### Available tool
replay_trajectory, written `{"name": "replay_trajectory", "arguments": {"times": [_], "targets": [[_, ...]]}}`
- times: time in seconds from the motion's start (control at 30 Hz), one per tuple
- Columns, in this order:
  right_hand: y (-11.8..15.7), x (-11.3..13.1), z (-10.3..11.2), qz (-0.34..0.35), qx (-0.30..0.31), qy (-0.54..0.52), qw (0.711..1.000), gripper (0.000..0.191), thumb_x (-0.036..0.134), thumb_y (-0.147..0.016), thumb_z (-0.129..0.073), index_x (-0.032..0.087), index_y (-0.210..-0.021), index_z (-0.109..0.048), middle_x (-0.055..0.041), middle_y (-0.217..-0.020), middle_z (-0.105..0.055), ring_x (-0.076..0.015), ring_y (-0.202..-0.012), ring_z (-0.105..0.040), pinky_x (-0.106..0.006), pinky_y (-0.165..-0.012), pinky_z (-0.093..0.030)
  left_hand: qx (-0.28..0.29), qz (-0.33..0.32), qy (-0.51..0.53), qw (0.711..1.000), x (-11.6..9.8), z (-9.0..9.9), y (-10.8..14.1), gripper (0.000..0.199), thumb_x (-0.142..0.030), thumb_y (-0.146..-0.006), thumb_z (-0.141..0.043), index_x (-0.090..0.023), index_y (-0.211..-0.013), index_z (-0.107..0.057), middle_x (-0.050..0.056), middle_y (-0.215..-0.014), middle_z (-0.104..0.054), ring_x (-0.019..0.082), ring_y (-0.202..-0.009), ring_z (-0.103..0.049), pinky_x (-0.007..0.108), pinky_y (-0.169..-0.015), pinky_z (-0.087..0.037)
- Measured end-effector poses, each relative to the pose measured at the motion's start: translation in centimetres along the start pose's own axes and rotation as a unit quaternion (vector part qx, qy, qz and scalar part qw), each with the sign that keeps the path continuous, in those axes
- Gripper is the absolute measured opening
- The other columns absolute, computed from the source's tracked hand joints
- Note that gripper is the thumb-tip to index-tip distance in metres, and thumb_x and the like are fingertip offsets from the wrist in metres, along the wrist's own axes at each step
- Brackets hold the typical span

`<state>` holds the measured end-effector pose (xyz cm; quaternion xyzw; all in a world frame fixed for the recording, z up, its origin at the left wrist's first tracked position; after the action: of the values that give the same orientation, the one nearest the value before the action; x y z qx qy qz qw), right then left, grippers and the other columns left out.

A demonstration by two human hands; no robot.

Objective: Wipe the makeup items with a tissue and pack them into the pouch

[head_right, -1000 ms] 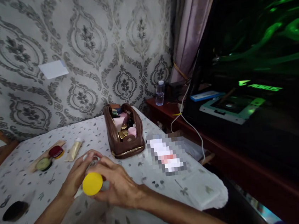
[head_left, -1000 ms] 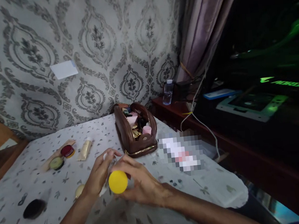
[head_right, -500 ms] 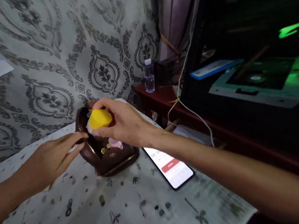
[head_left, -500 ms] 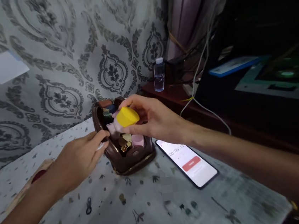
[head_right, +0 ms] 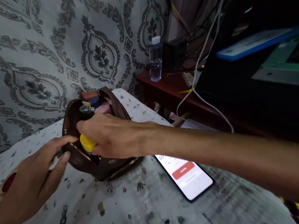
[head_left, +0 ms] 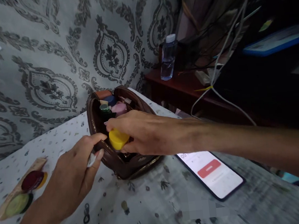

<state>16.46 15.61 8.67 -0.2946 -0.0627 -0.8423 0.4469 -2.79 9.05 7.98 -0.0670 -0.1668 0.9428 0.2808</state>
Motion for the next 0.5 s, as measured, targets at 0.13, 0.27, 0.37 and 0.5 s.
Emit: {"name": "replay_trajectory", "arguments": {"times": [0.13, 0.27, 0.37, 0.5], "targets": [[-1.1, 0.3, -0.6, -0.004, 0.022, 0.0, 1.0, 0.015, 0.012, -0.077, -0.065, 0.016, -0.091, -0.059, -0.0021, -0.086, -0.062, -0.0134, -0.074, -0.056, -0.022, -0.059, -0.036, -0.01, 0.012, 0.01, 1.0, 0.1, -0.2, 0.2, 0.031, -0.032, -0.1, -0.038, -0.023, -0.126, -0.053, 0.005, -0.105, -0.07, 0.018, -0.081, -0.069, 0.025, -0.063, -0.051], [-2.6, 0.8, -1.3, -0.017, 0.085, 0.0, 0.996, 0.013, 0.006, -0.075, -0.061, 0.014, -0.085, -0.06, -0.002, -0.082, -0.062, -0.0125, -0.071, -0.056, -0.022, -0.058, -0.037, -0.003, 0.031, 0.033, 0.999, 0.2, -0.4, 0.3, 0.032, -0.032, -0.1, -0.038, -0.02, -0.125, -0.055, 0.006, -0.105, -0.069, 0.019, -0.088, -0.068, 0.026, -0.07, -0.052], [-3.3, 1.1, -1.5, -0.044, 0.124, -0.001, 0.991, 0.013, 0.006, -0.075, -0.06, 0.013, -0.087, -0.062, -0.0007, -0.076, -0.062, -0.0127, -0.068, -0.057, -0.022, -0.057, -0.038, -0.004, 0.045, 0.048, 0.998, 0.2, -0.4, 0.4, 0.033, -0.032, -0.101, -0.036, -0.02, -0.124, -0.057, 0.007, -0.105, -0.069, 0.018, -0.088, -0.067, 0.026, -0.071, -0.052], [-4.0, 1.5, -1.4, -0.092, 0.136, 0.047, 0.985, 0.026, 0.007, -0.07, -0.067, 0.012, -0.096, -0.065, -0.0041, -0.083, -0.068, -0.0159, -0.074, -0.063, -0.021, -0.058, -0.041, -0.014, 0.047, 0.062, 0.997, 0.1, -0.5, 0.6, 0.033, -0.032, -0.101, -0.036, -0.02, -0.124, -0.057, 0.007, -0.105, -0.069, 0.017, -0.085, -0.067, 0.025, -0.068, -0.051]]}}
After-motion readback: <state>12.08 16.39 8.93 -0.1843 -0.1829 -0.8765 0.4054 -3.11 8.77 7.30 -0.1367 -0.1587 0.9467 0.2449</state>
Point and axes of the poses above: each hand's wrist, its own y-axis away from the middle knuckle, its own z-axis out of the back of the hand, x = y × z, the point moved 2 cm from there along -y, towards the middle knuckle
